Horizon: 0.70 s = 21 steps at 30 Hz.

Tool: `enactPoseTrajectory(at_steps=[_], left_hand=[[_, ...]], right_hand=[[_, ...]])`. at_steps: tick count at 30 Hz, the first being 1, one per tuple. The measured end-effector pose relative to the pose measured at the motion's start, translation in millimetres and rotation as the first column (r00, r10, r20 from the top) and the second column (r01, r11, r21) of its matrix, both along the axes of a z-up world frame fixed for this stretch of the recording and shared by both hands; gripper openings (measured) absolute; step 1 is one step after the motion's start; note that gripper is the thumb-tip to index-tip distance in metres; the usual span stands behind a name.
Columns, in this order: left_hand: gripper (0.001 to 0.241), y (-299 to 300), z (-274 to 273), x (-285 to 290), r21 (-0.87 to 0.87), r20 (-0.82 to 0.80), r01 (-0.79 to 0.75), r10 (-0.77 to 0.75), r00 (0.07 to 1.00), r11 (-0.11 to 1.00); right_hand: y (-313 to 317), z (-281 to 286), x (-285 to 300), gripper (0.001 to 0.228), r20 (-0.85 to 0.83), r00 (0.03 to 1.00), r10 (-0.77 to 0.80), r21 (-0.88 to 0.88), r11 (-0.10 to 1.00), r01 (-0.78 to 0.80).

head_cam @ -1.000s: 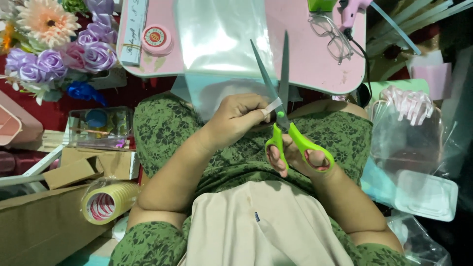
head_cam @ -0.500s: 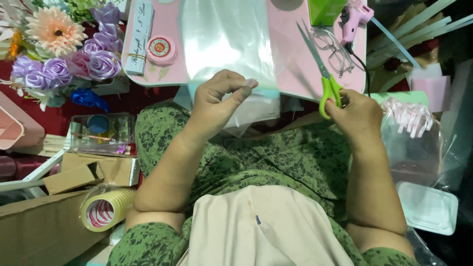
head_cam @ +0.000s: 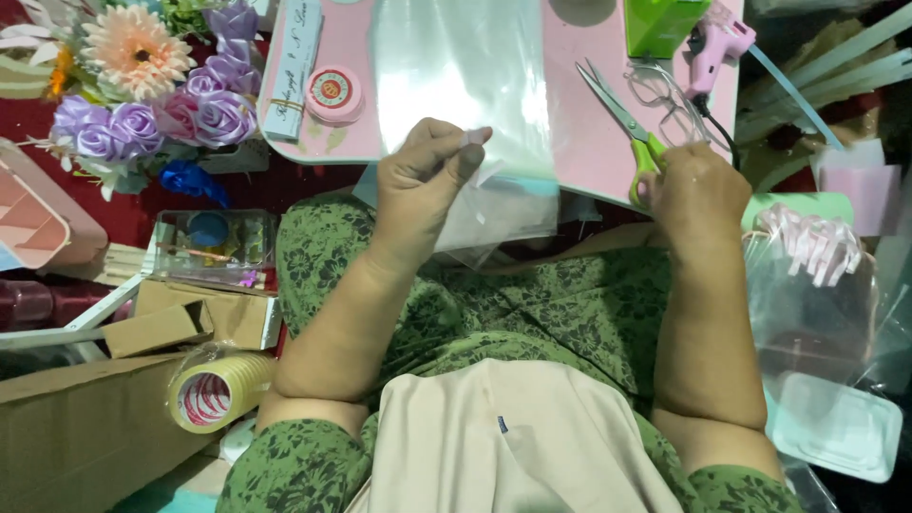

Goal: The person is measuring, cutting, and gluing ribbons to assemble gift bags or floral arrangements.

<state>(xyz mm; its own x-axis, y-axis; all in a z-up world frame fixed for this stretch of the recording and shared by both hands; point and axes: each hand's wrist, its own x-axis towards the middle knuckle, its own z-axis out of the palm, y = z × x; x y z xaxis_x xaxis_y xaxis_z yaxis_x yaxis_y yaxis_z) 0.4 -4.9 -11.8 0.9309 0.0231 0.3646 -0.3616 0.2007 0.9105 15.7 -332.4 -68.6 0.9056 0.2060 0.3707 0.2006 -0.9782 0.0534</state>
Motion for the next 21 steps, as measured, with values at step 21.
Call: enactPoseTrajectory(at_steps=[21], left_hand=[[0.009, -40.3, -17.3, -16.7, -0.101, -0.047, 0.117, -0.122, 0.991, 0.988]], right_hand=[[122.5, 33.1, -50.3, 0.01, 0.074, 0.89, 0.451, 0.946, 0.252, -0.206]])
